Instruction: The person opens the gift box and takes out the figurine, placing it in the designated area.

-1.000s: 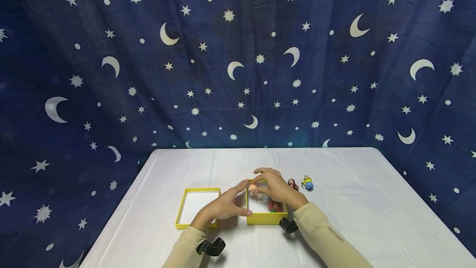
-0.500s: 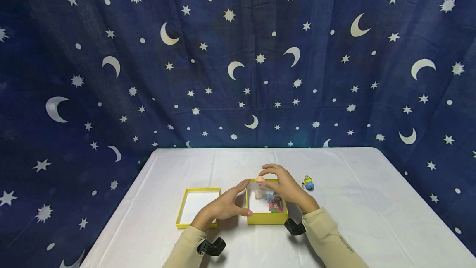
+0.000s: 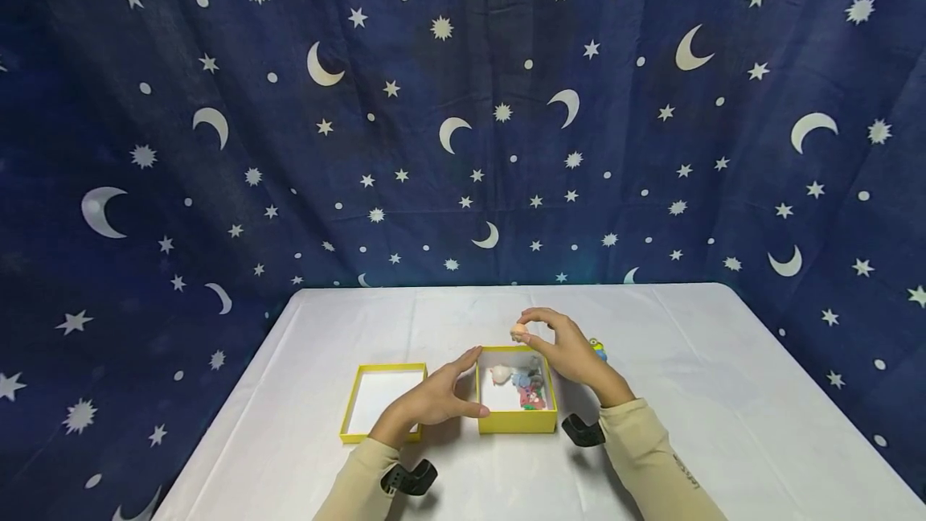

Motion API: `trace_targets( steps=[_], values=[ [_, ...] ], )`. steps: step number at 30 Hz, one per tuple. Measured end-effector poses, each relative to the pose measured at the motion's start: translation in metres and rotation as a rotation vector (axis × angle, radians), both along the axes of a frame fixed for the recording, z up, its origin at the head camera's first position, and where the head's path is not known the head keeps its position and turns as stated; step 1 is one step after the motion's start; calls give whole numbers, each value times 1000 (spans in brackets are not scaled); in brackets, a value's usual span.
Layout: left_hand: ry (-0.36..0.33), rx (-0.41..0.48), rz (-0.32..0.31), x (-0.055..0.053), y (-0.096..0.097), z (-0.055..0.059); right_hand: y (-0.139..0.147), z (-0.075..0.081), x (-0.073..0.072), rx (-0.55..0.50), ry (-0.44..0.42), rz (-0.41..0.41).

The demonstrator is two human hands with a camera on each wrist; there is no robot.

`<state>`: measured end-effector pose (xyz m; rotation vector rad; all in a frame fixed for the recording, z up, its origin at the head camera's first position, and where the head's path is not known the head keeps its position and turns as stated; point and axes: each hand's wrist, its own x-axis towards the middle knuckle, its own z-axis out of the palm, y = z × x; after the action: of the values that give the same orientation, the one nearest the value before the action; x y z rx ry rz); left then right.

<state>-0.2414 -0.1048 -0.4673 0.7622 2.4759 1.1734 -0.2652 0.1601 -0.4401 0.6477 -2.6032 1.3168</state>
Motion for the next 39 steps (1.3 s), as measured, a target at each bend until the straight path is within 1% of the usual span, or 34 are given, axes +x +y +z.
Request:
trace_targets(
  steps=[4, 7, 14, 18, 23, 27, 32, 36, 39],
  values=[
    [6, -9, 3, 0, 1, 0, 5, 2, -1, -16, -11, -4],
    [5, -6, 3, 0, 1, -1, 11, 3, -1, -47, -29, 5],
    [-17, -7, 19, 1, 1, 0, 16, 3, 1, -107, -100, 3],
    [-26, -7, 19, 2, 0, 1, 17, 5, 2, -128, -100, 6],
    [-30, 2, 15, 2, 0, 2, 21, 8, 1, -145, -120, 1],
    [-31, 0, 18, 3, 0, 2, 24, 6, -1, -187, -118, 4],
    [-30, -1, 14, 3, 0, 2, 25, 5, -3, -267, -120, 26],
    [-25, -2, 12, 3, 0, 2, 27, 5, -4, -310, -161, 31],
    [-20, -5, 10, 2, -1, 1, 29, 6, -4, -349, -219, 32]
  ],
)
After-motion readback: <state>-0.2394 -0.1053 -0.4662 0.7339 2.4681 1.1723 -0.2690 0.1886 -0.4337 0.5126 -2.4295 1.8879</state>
